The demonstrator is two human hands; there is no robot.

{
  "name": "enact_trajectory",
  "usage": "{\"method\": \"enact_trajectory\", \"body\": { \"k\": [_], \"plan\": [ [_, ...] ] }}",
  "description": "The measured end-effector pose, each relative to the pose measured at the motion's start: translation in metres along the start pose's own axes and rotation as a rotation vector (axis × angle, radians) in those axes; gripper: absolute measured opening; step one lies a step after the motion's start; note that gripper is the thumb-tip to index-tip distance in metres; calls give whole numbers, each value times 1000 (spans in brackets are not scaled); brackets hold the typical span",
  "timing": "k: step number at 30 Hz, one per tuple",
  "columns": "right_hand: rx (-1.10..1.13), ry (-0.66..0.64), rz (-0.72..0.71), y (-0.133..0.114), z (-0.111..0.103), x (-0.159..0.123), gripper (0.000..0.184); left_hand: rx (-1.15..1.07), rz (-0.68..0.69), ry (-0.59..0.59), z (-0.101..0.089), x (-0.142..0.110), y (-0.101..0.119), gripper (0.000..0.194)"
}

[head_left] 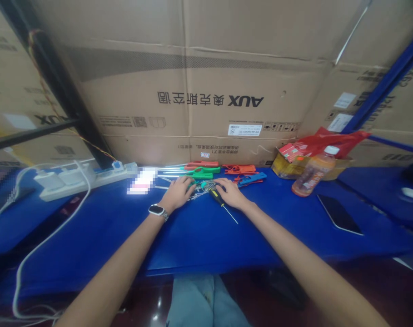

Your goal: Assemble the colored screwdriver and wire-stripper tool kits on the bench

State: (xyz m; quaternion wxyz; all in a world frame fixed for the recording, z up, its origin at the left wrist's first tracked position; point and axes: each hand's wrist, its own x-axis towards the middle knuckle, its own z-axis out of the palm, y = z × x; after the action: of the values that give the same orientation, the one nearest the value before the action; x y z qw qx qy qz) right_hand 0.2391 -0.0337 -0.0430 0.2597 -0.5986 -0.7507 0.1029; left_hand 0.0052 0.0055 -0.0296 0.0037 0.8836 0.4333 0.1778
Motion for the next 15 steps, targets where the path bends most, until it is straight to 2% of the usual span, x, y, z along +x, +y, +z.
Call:
{"method": "enact_trajectory", "body": {
  "k": [4,8,10,15],
  "plan": [
    [111,115,-2,1,-1,-12,39,56,52,108,-7,5,-1,38],
    [146,219,-26,11,-18,-29,45,67,101,200,-12,20,28,29],
    [138,252,1,19,-28,-37,51,4,111,176,-10,33,54,22],
    [-16,321,184,45,-51,-52,55,-63,142,-23,12,71,118,24]
  ]
}}
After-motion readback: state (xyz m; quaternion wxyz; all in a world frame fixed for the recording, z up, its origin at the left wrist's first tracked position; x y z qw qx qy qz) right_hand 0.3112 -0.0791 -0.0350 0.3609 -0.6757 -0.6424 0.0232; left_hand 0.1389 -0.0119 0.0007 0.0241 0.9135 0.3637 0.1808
